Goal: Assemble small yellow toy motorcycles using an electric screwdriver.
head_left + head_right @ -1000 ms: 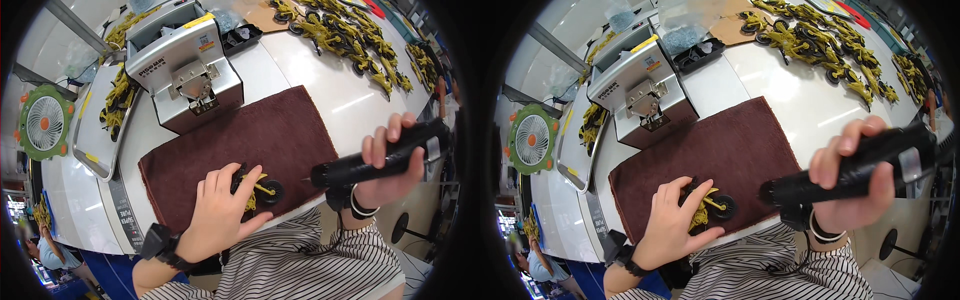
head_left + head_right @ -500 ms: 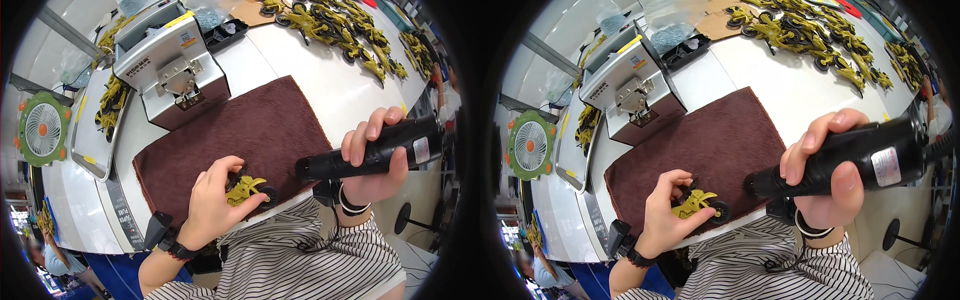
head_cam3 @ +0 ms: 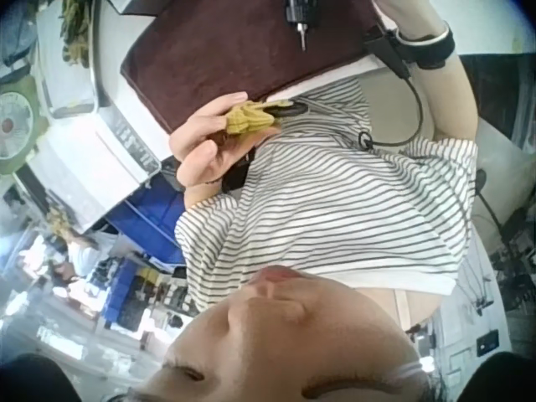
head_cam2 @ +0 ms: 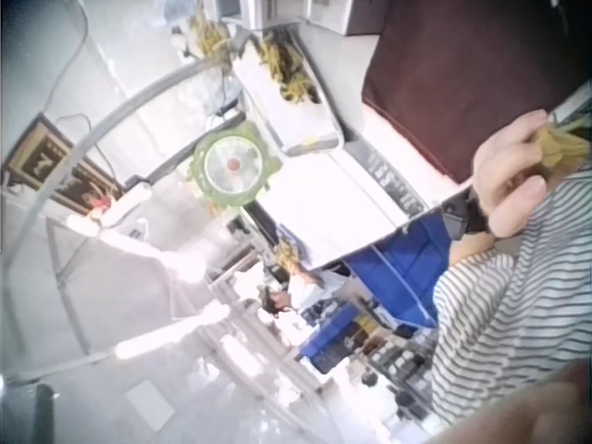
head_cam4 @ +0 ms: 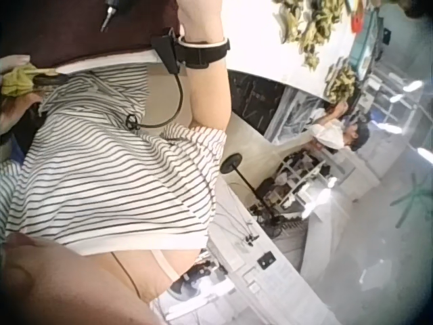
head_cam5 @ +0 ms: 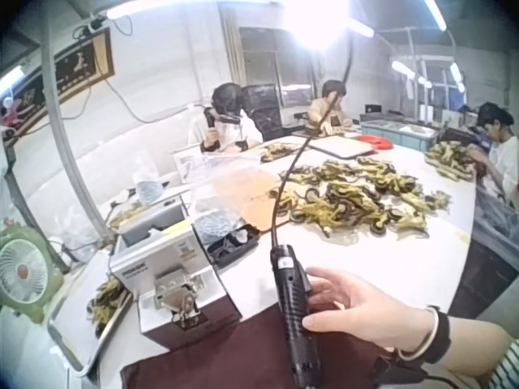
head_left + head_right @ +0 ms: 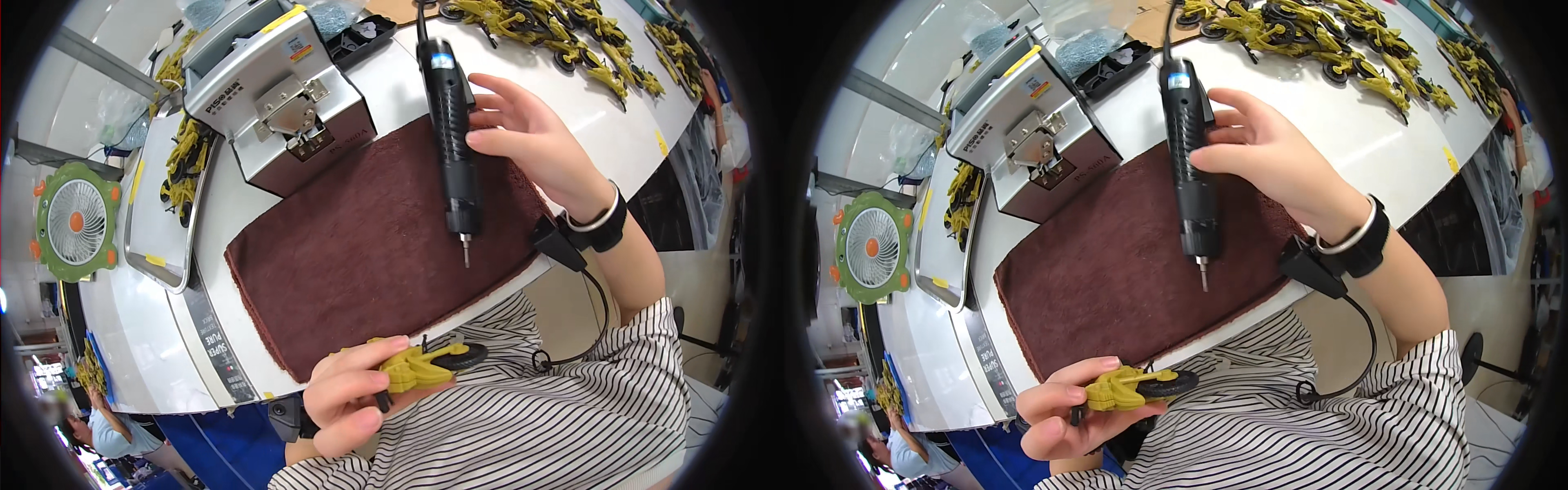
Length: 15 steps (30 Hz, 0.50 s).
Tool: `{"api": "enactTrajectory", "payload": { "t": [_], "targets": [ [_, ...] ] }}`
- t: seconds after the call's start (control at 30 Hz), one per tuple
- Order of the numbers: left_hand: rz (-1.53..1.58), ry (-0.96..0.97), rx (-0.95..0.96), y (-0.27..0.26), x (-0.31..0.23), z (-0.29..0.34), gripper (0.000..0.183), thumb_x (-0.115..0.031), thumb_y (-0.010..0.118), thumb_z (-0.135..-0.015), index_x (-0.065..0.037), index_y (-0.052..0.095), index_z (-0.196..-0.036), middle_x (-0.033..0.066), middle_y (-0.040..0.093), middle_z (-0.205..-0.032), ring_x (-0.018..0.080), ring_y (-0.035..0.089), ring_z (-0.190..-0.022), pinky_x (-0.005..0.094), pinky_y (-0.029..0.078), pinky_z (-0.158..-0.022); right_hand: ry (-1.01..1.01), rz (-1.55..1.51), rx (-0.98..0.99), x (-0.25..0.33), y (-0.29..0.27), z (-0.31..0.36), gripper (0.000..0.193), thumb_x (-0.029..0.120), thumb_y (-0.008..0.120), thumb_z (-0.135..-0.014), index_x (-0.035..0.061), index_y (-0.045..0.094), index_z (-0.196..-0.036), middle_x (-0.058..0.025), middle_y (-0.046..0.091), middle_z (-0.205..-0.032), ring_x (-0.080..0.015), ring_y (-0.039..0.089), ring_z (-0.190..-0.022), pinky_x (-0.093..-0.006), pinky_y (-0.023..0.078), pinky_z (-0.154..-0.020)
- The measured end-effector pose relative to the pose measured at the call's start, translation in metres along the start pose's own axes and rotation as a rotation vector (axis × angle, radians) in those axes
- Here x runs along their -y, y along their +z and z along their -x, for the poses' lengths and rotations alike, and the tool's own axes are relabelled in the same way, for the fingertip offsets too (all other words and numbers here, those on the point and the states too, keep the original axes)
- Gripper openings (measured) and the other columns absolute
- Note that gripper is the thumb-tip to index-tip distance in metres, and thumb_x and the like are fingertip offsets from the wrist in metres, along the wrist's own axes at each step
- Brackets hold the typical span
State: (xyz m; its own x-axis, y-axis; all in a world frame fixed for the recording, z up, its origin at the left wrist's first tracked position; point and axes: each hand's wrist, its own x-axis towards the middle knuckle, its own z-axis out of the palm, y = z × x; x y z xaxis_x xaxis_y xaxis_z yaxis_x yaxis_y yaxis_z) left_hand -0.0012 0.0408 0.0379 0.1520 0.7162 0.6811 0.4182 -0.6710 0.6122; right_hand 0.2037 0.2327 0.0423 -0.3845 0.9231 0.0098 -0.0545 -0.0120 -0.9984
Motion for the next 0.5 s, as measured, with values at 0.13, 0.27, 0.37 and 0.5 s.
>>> {"api": "enactTrajectory", "payload": {
  "t": [0.13, 0.27, 0.37, 0.5],
  "targets": [
    [0.004, -0.067, -0.056, 0.003, -0.008, -0.006, 0.088, -0.012, 0.085, -0.055, -0.014, 0.028, -0.123, 0.0097, 0.04, -0.104, 0.0289, 0.065, -0.083, 0.0294, 0.06, -0.067, -0.384, 0.28, 0.017, 0.023, 0.018, 0.047, 0.066, 0.016, 0.071, -0.075, -0.0045, 0.039, -0.129, -0.0159, 0.048, -0.121, -0.0189, 0.05, -0.106, -0.0313, 0.044, -0.089],
    [0.284, -0.024, -0.225, 0.02, -0.005, -0.011, 0.074, 0.001, 0.086, -0.052, -0.004, 0.042, -0.112, 0.0129, 0.048, -0.102, 0.0318, 0.064, -0.087, 0.0315, 0.06, -0.071, -0.361, 0.356, 0.58, 0.042, 0.051, 0.093, 0.061, 0.025, 0.077, -0.07, -0.0037, 0.052, -0.118, -0.0141, 0.061, -0.101, -0.0227, 0.062, -0.087, -0.0311, 0.051, -0.075],
    [0.058, -0.055, -0.184, 0.023, -0.007, -0.011, 0.084, -0.017, 0.085, -0.059, -0.013, 0.032, -0.123, 0.0116, 0.045, -0.098, 0.0231, 0.06, -0.079, 0.0268, 0.056, -0.063, -0.427, 0.339, 0.405, 0.035, 0.059, 0.111, 0.058, 0.026, 0.084, -0.064, -0.0043, 0.06, -0.108, -0.013, 0.067, -0.088, -0.0232, 0.067, -0.076, -0.0278, 0.054, -0.067],
    [0.266, -0.098, -0.083, 0.015, -0.003, -0.008, 0.065, -0.012, 0.082, -0.064, -0.007, 0.044, -0.117, 0.0147, 0.054, -0.098, 0.0248, 0.054, -0.086, 0.0292, 0.05, -0.07, -0.35, 0.256, 0.353, 0.028, 0.058, 0.119, 0.049, 0.02, 0.083, -0.064, -0.0029, 0.062, -0.102, -0.0136, 0.067, -0.085, -0.0223, 0.068, -0.075, -0.0275, 0.054, -0.066]
  ]
}}
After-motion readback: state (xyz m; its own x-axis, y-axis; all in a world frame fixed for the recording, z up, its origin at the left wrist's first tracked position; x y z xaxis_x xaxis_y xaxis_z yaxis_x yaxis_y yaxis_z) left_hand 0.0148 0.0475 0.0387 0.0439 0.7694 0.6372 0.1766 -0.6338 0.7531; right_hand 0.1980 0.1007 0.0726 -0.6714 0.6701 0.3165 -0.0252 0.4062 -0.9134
